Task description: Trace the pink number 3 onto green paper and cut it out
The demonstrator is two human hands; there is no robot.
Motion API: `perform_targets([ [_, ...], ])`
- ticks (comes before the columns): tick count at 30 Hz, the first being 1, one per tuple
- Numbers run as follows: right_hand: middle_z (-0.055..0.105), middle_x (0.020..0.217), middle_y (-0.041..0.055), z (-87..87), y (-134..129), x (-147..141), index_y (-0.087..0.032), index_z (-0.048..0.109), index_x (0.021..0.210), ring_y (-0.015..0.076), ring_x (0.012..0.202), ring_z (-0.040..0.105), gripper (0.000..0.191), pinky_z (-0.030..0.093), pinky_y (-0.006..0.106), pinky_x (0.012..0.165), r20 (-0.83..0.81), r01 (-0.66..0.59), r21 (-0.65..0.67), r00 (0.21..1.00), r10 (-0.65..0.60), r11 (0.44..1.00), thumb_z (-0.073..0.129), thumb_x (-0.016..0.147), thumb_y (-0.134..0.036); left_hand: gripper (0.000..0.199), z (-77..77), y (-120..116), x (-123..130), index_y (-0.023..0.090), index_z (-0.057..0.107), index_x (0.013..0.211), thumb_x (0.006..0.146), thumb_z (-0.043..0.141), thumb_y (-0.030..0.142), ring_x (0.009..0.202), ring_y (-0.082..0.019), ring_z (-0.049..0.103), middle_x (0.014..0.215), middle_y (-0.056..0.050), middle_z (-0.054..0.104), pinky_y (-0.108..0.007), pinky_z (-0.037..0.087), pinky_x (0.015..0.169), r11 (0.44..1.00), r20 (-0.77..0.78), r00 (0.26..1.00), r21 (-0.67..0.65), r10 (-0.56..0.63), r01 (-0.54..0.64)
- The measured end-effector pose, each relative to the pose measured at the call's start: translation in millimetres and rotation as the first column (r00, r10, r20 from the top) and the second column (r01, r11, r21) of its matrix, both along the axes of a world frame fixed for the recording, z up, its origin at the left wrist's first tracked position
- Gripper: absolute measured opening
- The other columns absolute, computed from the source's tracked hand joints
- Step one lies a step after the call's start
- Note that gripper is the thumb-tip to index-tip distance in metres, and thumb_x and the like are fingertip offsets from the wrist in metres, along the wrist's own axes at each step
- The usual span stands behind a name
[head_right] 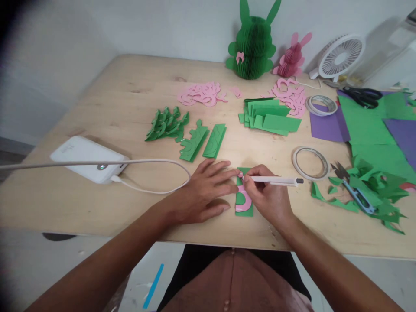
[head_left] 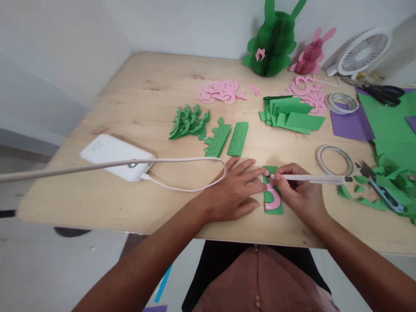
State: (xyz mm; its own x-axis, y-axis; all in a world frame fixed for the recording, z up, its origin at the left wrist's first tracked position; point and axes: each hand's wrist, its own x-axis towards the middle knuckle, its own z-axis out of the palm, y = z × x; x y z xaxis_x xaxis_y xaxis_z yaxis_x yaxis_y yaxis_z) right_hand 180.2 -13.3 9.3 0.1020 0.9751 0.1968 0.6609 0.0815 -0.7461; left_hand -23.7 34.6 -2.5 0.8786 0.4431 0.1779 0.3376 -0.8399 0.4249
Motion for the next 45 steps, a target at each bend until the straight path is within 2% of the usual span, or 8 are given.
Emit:
perform_targets([
  [8,0.063,0.061,-0.0015,0.2,0.3,-0.4,-0.02,0.059,0.074,0.0107,0.049,0.055,0.009,0.042,0.021,0.044,0.013,-0.003,0.006,1.0,0.003,1.0,0.057,0.083,-0.024,0.035,-0.4,0.2,0.2,0.025,0.059,0.123,0.089,0.056,0.035,0.141,-0.034,0.025,0.149,-0.005,0.044,-0.058,0.016,0.113,1.0,-0.004,1.0,-0.011,-0.005,0.005],
  [21,0.058,0.056,-0.0034,2.9,-0.1,-2.1,-0.02,0.058,0.071,0.0088,0.044,0.047,0.01,0.036,0.02,0.04,0.014,0.012,0.003,1.0,-0.012,1.0,0.058,0.081,-0.023,0.035,-0.2,-0.1,0.2,0.025,0.059,0.123,0.089,0.056,0.034,0.142,-0.034,0.024,0.149,-0.005,0.043,-0.057,0.016,0.113,1.0,-0.002,1.0,-0.023,-0.005,0.005],
  [45,0.051,0.053,-0.0049,0.6,-2.5,0.3,-0.02,0.057,0.069,0.0084,0.043,0.044,0.011,0.034,0.02,0.04,0.012,0.018,0.004,1.0,-0.018,1.0,0.057,0.08,-0.022,0.037,-1.2,0.3,-0.2,0.026,0.058,0.126,0.09,0.055,0.034,0.142,-0.034,0.024,0.15,-0.005,0.043,-0.058,0.015,0.113,0.999,-0.003,1.0,-0.03,-0.01,0.009],
])
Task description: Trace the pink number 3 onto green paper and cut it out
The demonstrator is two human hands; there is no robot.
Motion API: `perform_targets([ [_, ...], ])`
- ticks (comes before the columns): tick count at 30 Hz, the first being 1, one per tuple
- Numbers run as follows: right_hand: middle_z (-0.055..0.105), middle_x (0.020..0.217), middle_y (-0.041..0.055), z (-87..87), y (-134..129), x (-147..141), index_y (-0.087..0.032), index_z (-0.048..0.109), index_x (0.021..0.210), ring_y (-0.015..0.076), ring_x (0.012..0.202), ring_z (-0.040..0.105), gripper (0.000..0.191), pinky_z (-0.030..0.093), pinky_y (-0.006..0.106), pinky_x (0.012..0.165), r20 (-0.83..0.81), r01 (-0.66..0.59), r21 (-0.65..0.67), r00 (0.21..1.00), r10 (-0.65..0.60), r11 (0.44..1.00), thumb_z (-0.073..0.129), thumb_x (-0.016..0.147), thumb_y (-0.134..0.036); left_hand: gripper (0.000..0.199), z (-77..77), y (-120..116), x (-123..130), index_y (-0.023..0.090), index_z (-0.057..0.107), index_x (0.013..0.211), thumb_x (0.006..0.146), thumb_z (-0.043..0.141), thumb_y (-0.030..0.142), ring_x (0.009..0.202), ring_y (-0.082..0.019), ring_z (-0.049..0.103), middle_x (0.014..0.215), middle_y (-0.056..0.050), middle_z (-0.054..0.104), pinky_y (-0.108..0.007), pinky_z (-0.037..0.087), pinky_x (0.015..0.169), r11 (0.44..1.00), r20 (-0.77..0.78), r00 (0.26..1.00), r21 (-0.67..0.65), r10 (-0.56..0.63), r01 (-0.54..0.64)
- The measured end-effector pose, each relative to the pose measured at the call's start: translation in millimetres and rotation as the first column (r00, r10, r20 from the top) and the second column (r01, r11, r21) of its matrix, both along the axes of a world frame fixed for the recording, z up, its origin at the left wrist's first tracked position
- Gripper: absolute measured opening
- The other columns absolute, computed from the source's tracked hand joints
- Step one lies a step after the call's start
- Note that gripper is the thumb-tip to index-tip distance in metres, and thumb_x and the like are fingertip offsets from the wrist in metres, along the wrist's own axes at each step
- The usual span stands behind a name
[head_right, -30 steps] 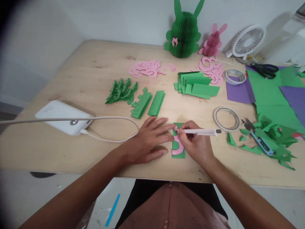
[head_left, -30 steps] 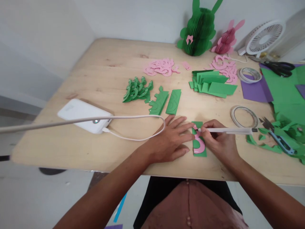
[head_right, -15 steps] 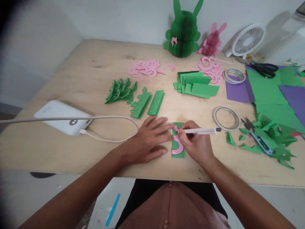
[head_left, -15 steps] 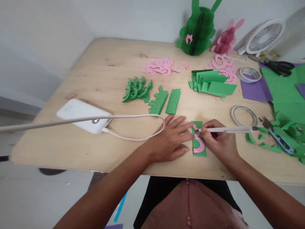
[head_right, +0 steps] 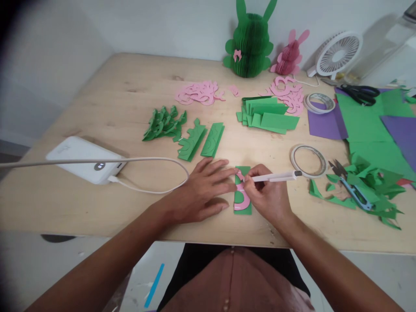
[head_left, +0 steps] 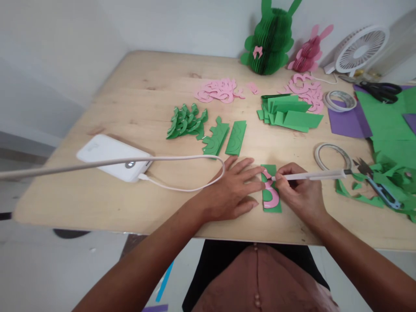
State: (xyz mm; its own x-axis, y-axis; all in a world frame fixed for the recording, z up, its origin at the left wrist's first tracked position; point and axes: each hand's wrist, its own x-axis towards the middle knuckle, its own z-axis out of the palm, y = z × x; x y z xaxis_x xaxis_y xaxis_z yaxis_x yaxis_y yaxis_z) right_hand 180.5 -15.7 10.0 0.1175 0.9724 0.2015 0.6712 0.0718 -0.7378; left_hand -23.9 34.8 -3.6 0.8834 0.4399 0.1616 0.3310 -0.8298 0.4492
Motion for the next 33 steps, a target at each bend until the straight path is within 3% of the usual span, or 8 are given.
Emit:
perform_targets([
  [9,0.05,0.052,-0.0055,0.2,-0.2,0.6,-0.02,0.056,0.068,0.008,0.043,0.043,0.011,0.033,0.02,0.039,0.011,-0.006,0.003,1.0,0.006,1.0,0.056,0.079,-0.021,0.036,0.7,0.4,-0.1,0.026,0.059,0.125,0.09,0.055,0.034,0.142,-0.034,0.025,0.149,-0.006,0.044,-0.058,0.016,0.113,1.0,0.005,1.0,0.006,0.0,0.0],
  [17,0.058,0.058,-0.0027,1.0,-0.2,-1.4,-0.02,0.058,0.072,0.0105,0.047,0.05,0.009,0.038,0.021,0.042,-0.055,0.018,-0.022,0.998,-0.02,1.0,0.057,0.081,-0.023,0.036,1.4,0.2,0.0,0.026,0.059,0.125,0.089,0.056,0.033,0.141,-0.035,0.025,0.149,-0.006,0.043,-0.058,0.016,0.113,1.0,0.003,1.0,0.002,0.001,-0.001],
  [33,0.054,0.054,-0.0042,0.8,-2.5,-1.4,-0.02,0.057,0.07,0.0089,0.044,0.046,0.012,0.035,0.021,0.04,0.011,0.004,0.034,1.0,-0.005,0.999,0.057,0.082,-0.022,0.037,1.3,0.6,0.0,0.025,0.059,0.126,0.089,0.056,0.034,0.141,-0.034,0.026,0.149,-0.006,0.043,-0.058,0.016,0.113,1.0,0.005,1.0,0.007,-0.005,0.005],
])
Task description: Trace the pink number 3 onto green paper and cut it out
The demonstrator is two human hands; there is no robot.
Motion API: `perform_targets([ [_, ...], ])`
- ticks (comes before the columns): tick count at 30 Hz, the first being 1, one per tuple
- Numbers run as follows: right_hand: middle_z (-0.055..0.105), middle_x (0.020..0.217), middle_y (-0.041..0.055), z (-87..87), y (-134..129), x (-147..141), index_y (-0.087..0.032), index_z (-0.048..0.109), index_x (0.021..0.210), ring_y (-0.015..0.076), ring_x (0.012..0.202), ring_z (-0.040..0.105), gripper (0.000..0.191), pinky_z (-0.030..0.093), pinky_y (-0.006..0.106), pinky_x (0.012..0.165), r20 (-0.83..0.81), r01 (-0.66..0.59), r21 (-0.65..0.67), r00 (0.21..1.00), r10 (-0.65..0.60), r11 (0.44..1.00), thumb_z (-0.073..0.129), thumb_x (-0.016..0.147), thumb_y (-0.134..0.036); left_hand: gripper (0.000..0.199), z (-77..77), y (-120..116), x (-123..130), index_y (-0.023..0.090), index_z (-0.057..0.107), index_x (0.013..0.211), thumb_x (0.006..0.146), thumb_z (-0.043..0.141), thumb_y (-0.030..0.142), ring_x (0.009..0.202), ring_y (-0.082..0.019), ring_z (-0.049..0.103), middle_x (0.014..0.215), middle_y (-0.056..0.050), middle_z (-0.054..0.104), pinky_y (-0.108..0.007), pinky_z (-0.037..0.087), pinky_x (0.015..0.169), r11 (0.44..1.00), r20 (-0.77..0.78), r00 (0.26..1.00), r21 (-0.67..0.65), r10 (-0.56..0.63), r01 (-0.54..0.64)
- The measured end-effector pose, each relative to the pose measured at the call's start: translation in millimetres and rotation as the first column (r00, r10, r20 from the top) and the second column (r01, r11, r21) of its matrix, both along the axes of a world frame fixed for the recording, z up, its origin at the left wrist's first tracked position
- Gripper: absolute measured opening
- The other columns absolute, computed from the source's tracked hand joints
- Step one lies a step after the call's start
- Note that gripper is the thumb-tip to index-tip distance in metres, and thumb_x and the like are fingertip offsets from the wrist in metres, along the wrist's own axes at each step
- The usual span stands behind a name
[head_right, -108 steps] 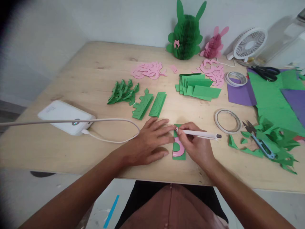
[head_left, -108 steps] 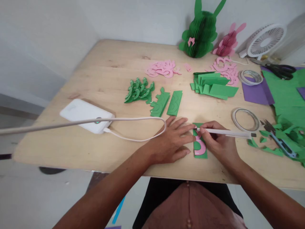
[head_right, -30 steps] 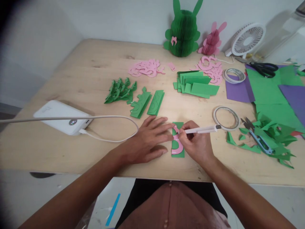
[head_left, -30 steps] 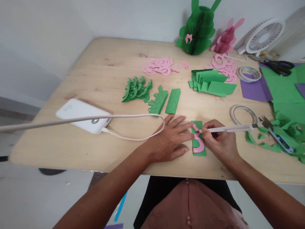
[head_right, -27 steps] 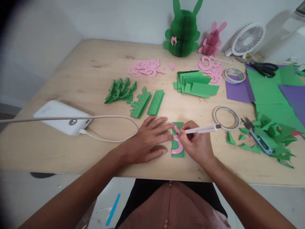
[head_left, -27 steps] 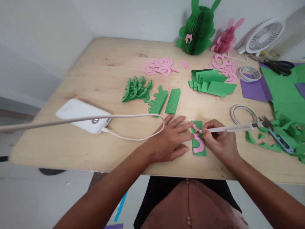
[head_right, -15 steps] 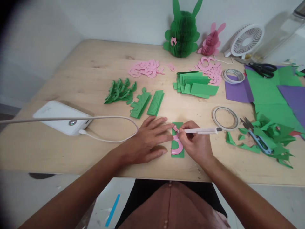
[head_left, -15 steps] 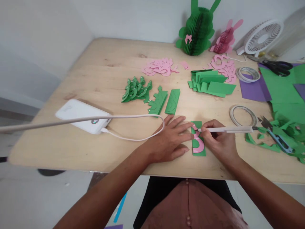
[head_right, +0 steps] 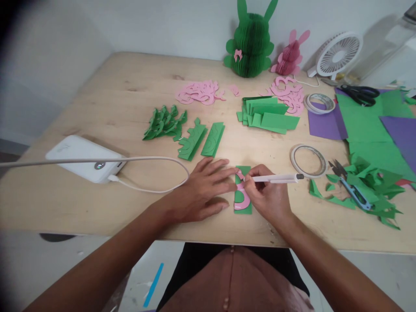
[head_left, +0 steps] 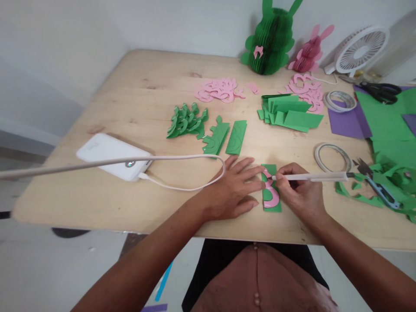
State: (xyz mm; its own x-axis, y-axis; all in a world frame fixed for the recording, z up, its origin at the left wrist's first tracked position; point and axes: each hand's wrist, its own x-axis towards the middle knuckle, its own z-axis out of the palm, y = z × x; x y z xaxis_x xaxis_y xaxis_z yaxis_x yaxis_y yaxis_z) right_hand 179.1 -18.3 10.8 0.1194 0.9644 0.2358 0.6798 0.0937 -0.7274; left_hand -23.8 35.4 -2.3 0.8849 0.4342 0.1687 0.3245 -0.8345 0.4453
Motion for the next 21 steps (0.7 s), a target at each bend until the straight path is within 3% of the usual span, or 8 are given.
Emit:
perform_targets([
  [10,0.052,0.052,-0.0058,-0.4,-1.1,0.5,-0.02,0.055,0.071,0.0069,0.04,0.043,0.014,0.033,0.02,0.039,0.147,-0.082,0.066,0.987,0.071,0.994,0.056,0.084,-0.022,0.039,0.0,0.5,0.1,0.025,0.057,0.128,0.089,0.056,0.034,0.141,-0.035,0.026,0.15,-0.007,0.042,-0.058,0.017,0.112,1.0,-0.005,1.0,0.014,-0.002,0.002],
  [21,0.052,0.052,-0.0059,0.3,-0.6,-1.1,-0.018,0.056,0.071,0.0061,0.039,0.043,0.013,0.033,0.018,0.038,0.153,-0.089,0.093,0.985,0.074,0.992,0.056,0.085,-0.021,0.037,0.6,0.3,0.3,0.024,0.058,0.126,0.09,0.055,0.035,0.14,-0.034,0.027,0.15,-0.007,0.042,-0.057,0.017,0.112,0.999,-0.014,1.0,0.034,0.002,-0.001],
])
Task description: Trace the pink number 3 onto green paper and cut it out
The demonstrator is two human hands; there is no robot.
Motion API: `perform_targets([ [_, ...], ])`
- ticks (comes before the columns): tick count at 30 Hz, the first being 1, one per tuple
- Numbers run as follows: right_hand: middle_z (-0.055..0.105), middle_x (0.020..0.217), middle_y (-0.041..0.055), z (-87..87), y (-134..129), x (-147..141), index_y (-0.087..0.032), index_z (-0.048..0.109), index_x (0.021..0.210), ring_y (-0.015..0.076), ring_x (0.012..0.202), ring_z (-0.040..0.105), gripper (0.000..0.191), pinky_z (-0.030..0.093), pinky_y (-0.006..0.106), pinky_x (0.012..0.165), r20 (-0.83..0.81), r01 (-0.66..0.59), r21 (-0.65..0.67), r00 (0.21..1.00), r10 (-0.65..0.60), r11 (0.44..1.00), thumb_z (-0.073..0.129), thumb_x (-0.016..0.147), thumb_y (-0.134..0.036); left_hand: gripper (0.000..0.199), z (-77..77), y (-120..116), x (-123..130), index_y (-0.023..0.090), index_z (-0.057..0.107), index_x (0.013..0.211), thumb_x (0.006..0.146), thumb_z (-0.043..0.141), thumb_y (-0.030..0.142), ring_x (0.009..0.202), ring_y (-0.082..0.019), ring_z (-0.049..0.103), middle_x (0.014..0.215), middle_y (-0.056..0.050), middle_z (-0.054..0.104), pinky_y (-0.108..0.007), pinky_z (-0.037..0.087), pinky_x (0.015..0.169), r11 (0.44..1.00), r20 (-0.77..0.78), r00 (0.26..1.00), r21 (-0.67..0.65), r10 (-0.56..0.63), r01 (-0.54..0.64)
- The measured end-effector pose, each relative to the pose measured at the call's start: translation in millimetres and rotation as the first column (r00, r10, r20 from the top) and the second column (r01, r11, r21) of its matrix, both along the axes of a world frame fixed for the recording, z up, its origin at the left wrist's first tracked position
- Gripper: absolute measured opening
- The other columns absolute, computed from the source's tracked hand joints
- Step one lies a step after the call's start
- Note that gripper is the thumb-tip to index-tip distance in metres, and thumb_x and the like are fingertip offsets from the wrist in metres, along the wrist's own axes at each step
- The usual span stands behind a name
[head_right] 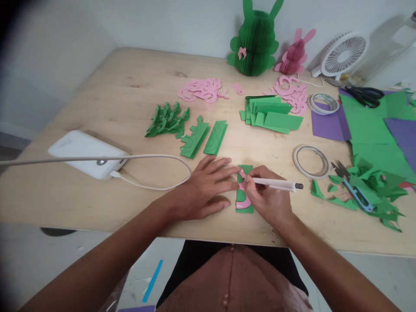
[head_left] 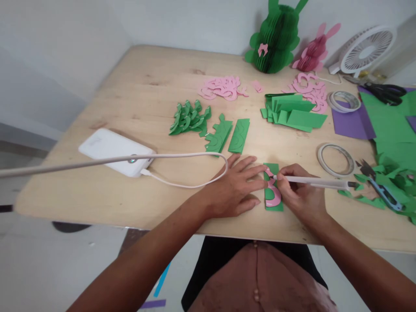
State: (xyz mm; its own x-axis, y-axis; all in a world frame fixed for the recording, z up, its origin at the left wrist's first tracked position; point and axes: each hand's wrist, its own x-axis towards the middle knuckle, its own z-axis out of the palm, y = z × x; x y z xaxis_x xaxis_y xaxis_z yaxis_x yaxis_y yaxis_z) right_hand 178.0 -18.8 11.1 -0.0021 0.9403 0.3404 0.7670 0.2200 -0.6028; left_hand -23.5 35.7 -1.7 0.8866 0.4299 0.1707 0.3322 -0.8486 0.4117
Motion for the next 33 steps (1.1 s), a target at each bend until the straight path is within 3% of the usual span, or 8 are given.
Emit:
perform_targets([
  [14,0.052,0.05,-0.0058,2.4,-1.2,-0.7,-0.018,0.056,0.069,0.0057,0.039,0.042,0.014,0.033,0.017,0.037,-0.004,-0.007,0.015,1.0,0.007,1.0,0.056,0.083,-0.018,0.038,-0.2,0.0,0.0,0.025,0.058,0.126,0.09,0.056,0.035,0.14,-0.034,0.028,0.149,-0.008,0.043,-0.057,0.018,0.112,1.0,0.012,1.0,-0.001,0.002,-0.002],
  [23,0.054,0.053,-0.0058,0.2,-1.0,-0.2,-0.019,0.057,0.072,0.0065,0.041,0.044,0.011,0.033,0.017,0.037,-0.134,0.035,-0.05,0.99,-0.041,0.998,0.056,0.083,-0.017,0.038,-0.1,-0.7,-0.4,0.025,0.058,0.126,0.089,0.056,0.034,0.142,-0.034,0.025,0.149,-0.006,0.043,-0.058,0.016,0.113,1.0,0.005,1.0,-0.025,0.006,-0.006],
  [27,0.059,0.059,-0.0043,0.6,-3.9,1.9,-0.02,0.059,0.078,0.0085,0.047,0.052,0.008,0.039,0.018,0.042,-0.18,0.057,-0.088,0.981,-0.072,0.995,0.057,0.086,-0.022,0.036,-0.4,-1.5,-0.2,0.026,0.058,0.125,0.09,0.056,0.034,0.142,-0.033,0.025,0.149,-0.006,0.043,-0.057,0.015,0.114,1.0,0.001,1.0,-0.025,0.015,-0.015],
  [33,0.067,0.067,-0.0021,4.1,-7.1,2.1,-0.021,0.06,0.084,0.0092,0.051,0.057,0.009,0.043,0.02,0.048,-0.093,0.025,-0.111,0.995,-0.035,0.993,0.056,0.09,-0.027,0.035,-1.3,-1.3,-0.3,0.026,0.059,0.123,0.09,0.055,0.036,0.142,-0.034,0.024,0.15,-0.005,0.042,-0.057,0.015,0.114,1.0,-0.005,1.0,-0.025,0.016,-0.016],
])
